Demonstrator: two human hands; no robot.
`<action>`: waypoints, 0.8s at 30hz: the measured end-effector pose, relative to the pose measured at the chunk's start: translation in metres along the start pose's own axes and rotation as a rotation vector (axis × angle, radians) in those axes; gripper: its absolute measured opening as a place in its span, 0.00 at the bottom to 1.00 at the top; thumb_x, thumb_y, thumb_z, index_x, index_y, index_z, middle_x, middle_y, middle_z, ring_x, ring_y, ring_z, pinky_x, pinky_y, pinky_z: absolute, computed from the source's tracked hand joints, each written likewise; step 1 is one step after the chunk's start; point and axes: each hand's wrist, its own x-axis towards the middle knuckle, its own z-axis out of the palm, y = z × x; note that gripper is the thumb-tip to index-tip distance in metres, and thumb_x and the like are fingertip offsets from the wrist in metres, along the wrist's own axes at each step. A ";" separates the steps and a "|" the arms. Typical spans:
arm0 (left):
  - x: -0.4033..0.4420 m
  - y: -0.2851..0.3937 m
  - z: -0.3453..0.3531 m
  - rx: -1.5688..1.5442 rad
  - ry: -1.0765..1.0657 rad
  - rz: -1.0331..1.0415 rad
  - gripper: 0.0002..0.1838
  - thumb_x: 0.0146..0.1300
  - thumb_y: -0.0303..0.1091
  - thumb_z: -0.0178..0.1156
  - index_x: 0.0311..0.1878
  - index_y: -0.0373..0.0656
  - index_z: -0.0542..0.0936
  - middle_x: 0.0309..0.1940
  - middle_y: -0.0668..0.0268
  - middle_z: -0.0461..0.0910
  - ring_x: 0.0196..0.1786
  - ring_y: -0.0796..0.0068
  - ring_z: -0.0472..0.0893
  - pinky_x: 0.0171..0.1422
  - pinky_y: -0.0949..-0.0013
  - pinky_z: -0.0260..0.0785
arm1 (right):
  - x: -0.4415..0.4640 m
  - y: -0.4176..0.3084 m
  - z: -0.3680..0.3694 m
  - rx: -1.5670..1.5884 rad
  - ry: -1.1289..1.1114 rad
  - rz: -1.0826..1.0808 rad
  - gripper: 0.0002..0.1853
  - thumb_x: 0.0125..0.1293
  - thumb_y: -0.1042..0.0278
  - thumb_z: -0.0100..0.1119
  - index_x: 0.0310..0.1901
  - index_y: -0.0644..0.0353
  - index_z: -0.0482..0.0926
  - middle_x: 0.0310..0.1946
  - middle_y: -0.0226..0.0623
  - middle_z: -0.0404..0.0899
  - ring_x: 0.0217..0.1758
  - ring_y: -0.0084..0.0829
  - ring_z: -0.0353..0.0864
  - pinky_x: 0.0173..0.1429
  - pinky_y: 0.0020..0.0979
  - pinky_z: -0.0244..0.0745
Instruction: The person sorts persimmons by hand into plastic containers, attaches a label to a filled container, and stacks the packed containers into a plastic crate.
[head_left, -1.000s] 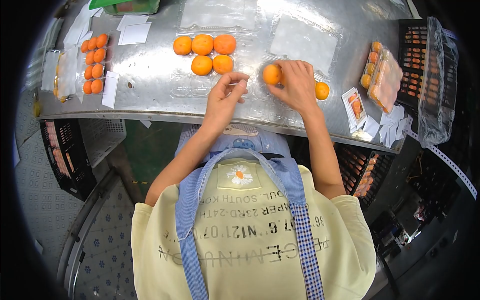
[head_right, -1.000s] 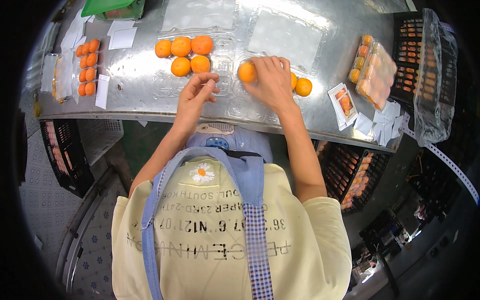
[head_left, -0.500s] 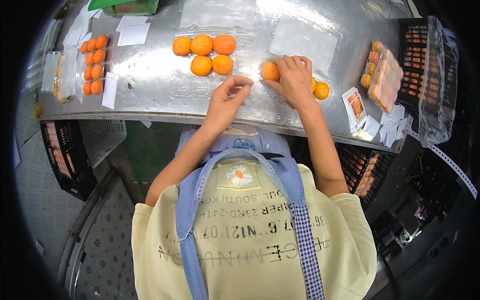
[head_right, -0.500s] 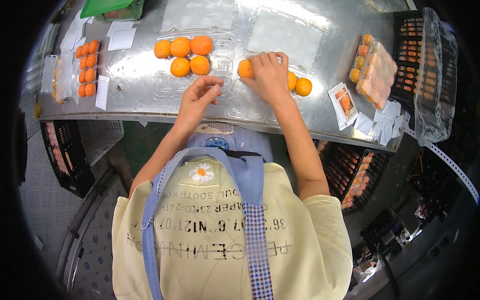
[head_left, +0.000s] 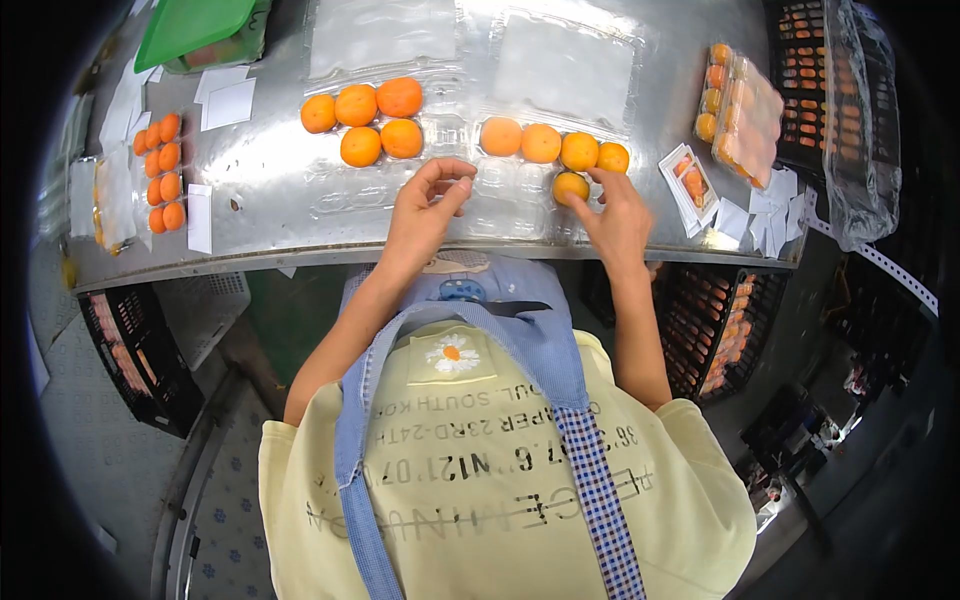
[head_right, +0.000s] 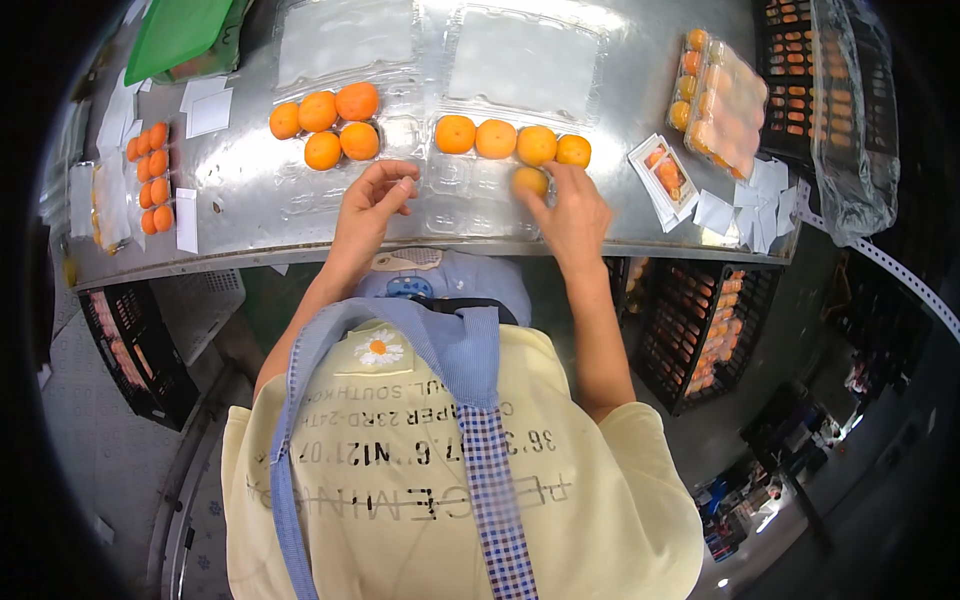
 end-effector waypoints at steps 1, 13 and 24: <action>0.000 0.000 0.002 0.007 -0.010 -0.003 0.09 0.66 0.31 0.58 0.47 0.42 0.79 0.38 0.71 0.78 0.39 0.82 0.74 0.44 0.76 0.70 | -0.004 -0.004 0.003 -0.037 0.060 -0.066 0.19 0.52 0.59 0.70 0.43 0.59 0.81 0.35 0.37 0.81 0.36 0.37 0.82 0.36 0.36 0.76; -0.007 0.000 0.004 0.066 -0.023 -0.012 0.09 0.66 0.31 0.58 0.47 0.42 0.79 0.38 0.70 0.79 0.39 0.81 0.75 0.45 0.75 0.70 | -0.013 -0.013 0.005 -0.085 -0.070 0.094 0.23 0.52 0.59 0.71 0.48 0.59 0.77 0.42 0.42 0.78 0.42 0.46 0.81 0.42 0.43 0.76; -0.016 0.008 0.007 0.153 -0.175 0.074 0.23 0.59 0.30 0.65 0.59 0.44 0.73 0.54 0.66 0.76 0.50 0.77 0.75 0.51 0.72 0.70 | -0.015 -0.013 -0.009 1.149 -0.194 0.453 0.23 0.58 0.62 0.68 0.52 0.63 0.73 0.41 0.33 0.80 0.38 0.22 0.78 0.41 0.26 0.72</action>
